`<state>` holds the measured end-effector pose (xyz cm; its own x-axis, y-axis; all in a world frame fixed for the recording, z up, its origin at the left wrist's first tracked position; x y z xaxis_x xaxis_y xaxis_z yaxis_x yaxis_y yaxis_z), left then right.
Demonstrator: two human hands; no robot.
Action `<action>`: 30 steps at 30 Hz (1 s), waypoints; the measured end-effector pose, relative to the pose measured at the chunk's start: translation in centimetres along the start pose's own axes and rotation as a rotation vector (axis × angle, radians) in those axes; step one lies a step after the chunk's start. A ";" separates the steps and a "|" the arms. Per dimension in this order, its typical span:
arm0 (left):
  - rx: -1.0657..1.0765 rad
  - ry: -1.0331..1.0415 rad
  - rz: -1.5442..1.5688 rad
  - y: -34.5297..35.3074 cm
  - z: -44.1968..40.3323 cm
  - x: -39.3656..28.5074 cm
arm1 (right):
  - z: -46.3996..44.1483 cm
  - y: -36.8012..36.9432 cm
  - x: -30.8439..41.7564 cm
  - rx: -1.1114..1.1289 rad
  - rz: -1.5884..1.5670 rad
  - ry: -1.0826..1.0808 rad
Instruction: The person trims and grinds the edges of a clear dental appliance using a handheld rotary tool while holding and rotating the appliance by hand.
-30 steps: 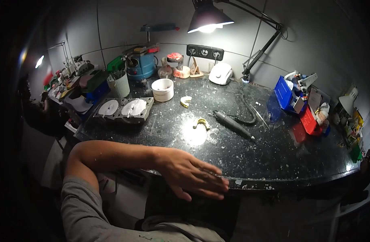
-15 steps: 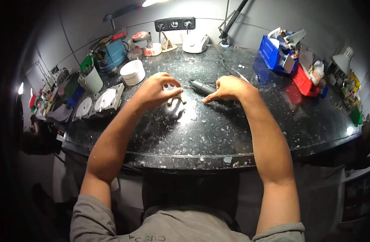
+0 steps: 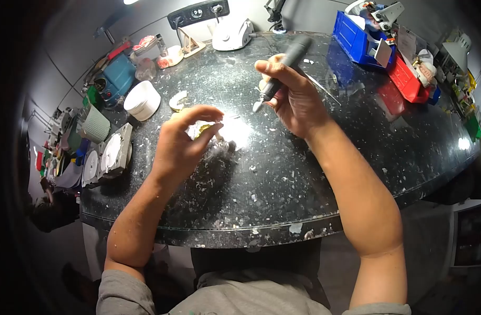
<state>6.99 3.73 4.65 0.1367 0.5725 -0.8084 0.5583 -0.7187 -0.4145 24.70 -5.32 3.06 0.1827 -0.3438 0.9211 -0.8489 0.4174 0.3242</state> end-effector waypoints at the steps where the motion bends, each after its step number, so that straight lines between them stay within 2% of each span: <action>1: -0.070 -0.116 0.212 -0.6 0.0 0.8 | 0.2 0.1 0.2 0.044 -0.027 -0.056; 4: -0.210 -0.082 0.543 -2.1 -0.4 1.2 | 0.8 1.3 1.3 0.072 0.040 -0.147; 7: -0.288 -0.089 0.639 -2.7 -0.2 1.3 | 2.0 3.4 2.2 -0.202 0.312 -0.217; 8: -0.297 -0.094 0.653 -2.7 -0.1 1.5 | 1.8 3.8 2.0 -0.132 0.340 -0.261; 12: -0.318 -0.032 0.671 -3.0 0.0 1.9 | 2.8 5.2 1.8 -0.110 0.487 -0.318; 16: -0.300 0.021 0.677 -3.0 0.1 1.6 | 3.3 6.1 1.5 -0.058 0.429 -0.346; 22: -0.265 0.112 0.536 -2.9 0.1 0.6 | 3.3 6.1 1.8 -0.030 0.567 -0.377; 26: -0.282 0.252 0.331 -3.2 0.2 -0.6 | 3.5 6.3 2.3 -0.020 0.601 -0.452; 30: -0.284 0.261 0.233 -3.0 0.5 -1.1 | 3.5 6.2 2.2 -0.114 0.581 -0.574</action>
<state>4.75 5.11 6.59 0.4666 0.5148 -0.7192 0.6859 -0.7240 -0.0732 18.14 -6.42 6.36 -0.5780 -0.4105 0.7053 -0.6691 0.7332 -0.1216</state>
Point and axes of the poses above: each hand's wrist, its own z-axis away from the middle knuckle, its own y-axis out of the palm, x = y × z, the point moved 8 cm from there along -z, towards the middle knuckle, and after that the axes turned 15 degrees about z, right-handed, at the moved point
